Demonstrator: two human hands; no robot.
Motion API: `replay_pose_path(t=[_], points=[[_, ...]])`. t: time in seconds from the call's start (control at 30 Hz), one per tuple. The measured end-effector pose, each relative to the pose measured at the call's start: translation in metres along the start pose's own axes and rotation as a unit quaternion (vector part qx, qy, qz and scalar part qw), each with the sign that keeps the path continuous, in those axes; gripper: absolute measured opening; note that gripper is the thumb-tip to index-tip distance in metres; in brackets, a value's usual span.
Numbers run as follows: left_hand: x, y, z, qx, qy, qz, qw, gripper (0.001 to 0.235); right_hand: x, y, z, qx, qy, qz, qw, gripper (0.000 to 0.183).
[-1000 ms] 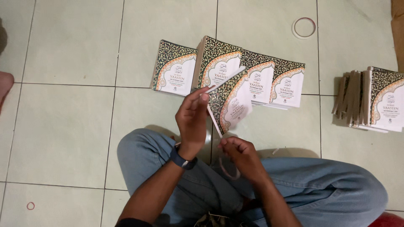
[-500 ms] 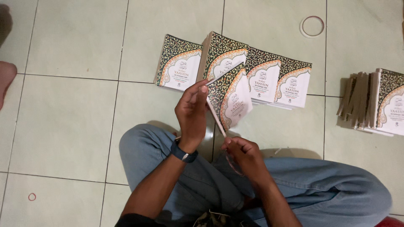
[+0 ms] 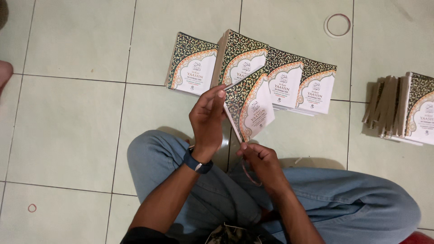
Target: The person sits on the floor and wraps small books with clear plastic film. They pick up a book, slide it into the film, and place the wrapped book onto a stack. The person repeats this process for several books.
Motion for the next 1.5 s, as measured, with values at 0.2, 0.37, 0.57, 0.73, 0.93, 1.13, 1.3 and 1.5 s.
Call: replay_pose_path(t=[0.2, 0.37, 0.57, 0.73, 0.93, 1.13, 1.3, 1.5], points=[[-0.006, 0.011, -0.002, -0.002, -0.009, 0.014, 1.000, 0.029, 0.004, 0.014, 0.010, -0.017, -0.027, -0.028, 0.999, 0.029], [-0.002, 0.001, -0.001, 0.002, -0.012, 0.018, 1.000, 0.029, 0.003, 0.012, 0.009, -0.020, -0.029, -0.037, 0.999, 0.029], [-0.002, 0.001, -0.001, 0.003, -0.011, 0.014, 1.000, 0.028, 0.003, 0.009, 0.007, -0.023, -0.014, -0.042, 0.999, 0.029], [-0.005, 0.010, -0.003, 0.007, -0.011, 0.017, 1.000, 0.027, 0.004, 0.010, 0.005, -0.015, 0.006, -0.037, 0.999, 0.028], [-0.002, 0.001, -0.001, 0.006, -0.010, 0.012, 1.000, 0.028, 0.002, 0.009, 0.006, -0.025, 0.003, -0.032, 0.999, 0.028], [-0.006, 0.011, -0.001, 0.015, -0.005, -0.003, 1.000, 0.029, 0.006, 0.025, 0.014, -0.047, -0.018, -0.037, 0.998, 0.029], [-0.006, 0.020, -0.002, 0.063, 0.040, -0.066, 0.995, 0.035, 0.013, 0.040, 0.026, 0.029, -0.016, -0.002, 0.999, 0.018], [0.004, 0.011, 0.004, 0.086, 0.039, -0.078, 0.992, 0.040, 0.009, 0.020, 0.019, 0.108, -0.014, -0.016, 0.994, 0.021]])
Point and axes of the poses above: each hand's wrist, its own z-axis towards the middle knuckle, its own x-axis out of the back of the hand, y = z × x, the point moved 9 cm from there along z, towards the middle knuckle, and after that the axes turned 1 degree about -y, right-handed, at the moved point
